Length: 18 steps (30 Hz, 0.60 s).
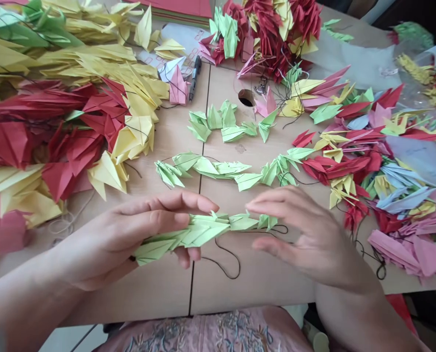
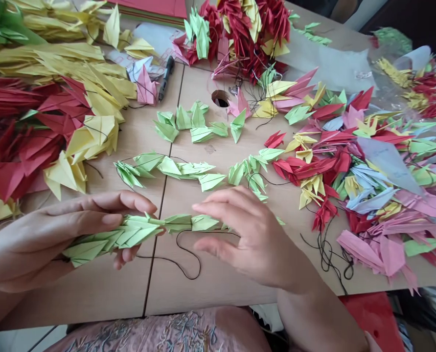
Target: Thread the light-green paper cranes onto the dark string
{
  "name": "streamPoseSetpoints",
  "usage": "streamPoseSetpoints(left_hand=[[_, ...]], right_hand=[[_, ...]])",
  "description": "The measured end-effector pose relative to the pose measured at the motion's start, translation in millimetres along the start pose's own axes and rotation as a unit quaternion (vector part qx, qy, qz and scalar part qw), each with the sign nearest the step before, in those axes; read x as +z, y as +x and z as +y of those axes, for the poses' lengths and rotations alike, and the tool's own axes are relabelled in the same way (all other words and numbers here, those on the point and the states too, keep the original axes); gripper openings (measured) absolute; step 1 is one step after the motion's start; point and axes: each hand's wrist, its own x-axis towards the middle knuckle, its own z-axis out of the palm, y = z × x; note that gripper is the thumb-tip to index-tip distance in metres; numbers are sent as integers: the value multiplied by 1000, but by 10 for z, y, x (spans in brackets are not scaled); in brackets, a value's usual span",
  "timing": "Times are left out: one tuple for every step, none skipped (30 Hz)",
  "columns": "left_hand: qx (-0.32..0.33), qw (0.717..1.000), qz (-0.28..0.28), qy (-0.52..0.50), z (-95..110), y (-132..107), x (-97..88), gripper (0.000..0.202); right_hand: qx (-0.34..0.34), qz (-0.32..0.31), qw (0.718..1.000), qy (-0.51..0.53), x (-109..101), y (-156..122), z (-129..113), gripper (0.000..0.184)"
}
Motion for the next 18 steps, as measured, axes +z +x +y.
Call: streamPoseSetpoints(left_hand=[[0, 1000, 10, 7, 8, 3, 0, 20], [0, 1000, 18, 10, 10, 8, 0, 21], [0, 1000, 21, 8, 10, 14, 0, 21], [-2, 1000, 20, 4, 8, 19, -3, 22], [-4, 1000, 17, 1, 6, 24, -9, 22], [-6, 1000, 13, 0, 5, 26, -17, 22], [-10, 1000, 7, 0, 5, 27, -26, 23], [-13, 1000, 3, -1, 6, 27, -33, 23], [-16, 1000, 2, -2, 6, 27, -38, 24], [-17, 1000, 5, -4, 6, 28, -38, 24], [-19, 1000, 9, -6, 4, 30, -33, 24], [-18, 1000, 15, -9, 1, 33, -24, 23], [-16, 1000, 18, -10, -4, 37, -13, 22], [-12, 1000, 18, -11, -10, 42, -1, 22], [-9, 1000, 16, -12, -16, 46, 10, 22], [-5, 1000, 12, -13, -21, 49, 17, 22], [-2, 1000, 8, -13, -24, 51, 20, 23], [-1, 1000, 7, -13, -25, 50, 20, 23]], right_hand=[[-13, -32, 999, -27, 28, 10, 10, 38], [-19, -59, 997, -49, 63, 17, 18, 39], [-20, -80, 994, -65, 100, 20, 23, 39], [-18, -96, 992, -76, 136, 20, 27, 39], [-13, -108, 991, -83, 167, 19, 30, 38], [-11, -113, 990, -87, 194, 18, 31, 36], [-8, -114, 990, -88, 216, 19, 32, 35], [-6, -107, 990, -89, 236, 22, 31, 35], [-4, -98, 991, -92, 256, 28, 29, 35], [-2, -87, 992, -95, 280, 36, 26, 36], [-1, -79, 992, -100, 309, 46, 20, 36], [-2, -72, 992, -105, 342, 56, 12, 36], [-4, -67, 992, -111, 379, 65, 3, 36], [-7, -64, 991, -118, 416, 72, -6, 35], [-10, -60, 990, -125, 450, 77, -14, 32], [-12, -55, 990, -131, 479, 81, -20, 28], [-11, -52, 990, -133, 499, 82, -23, 22], [-8, -50, 990, -132, 509, 82, -24, 16]])
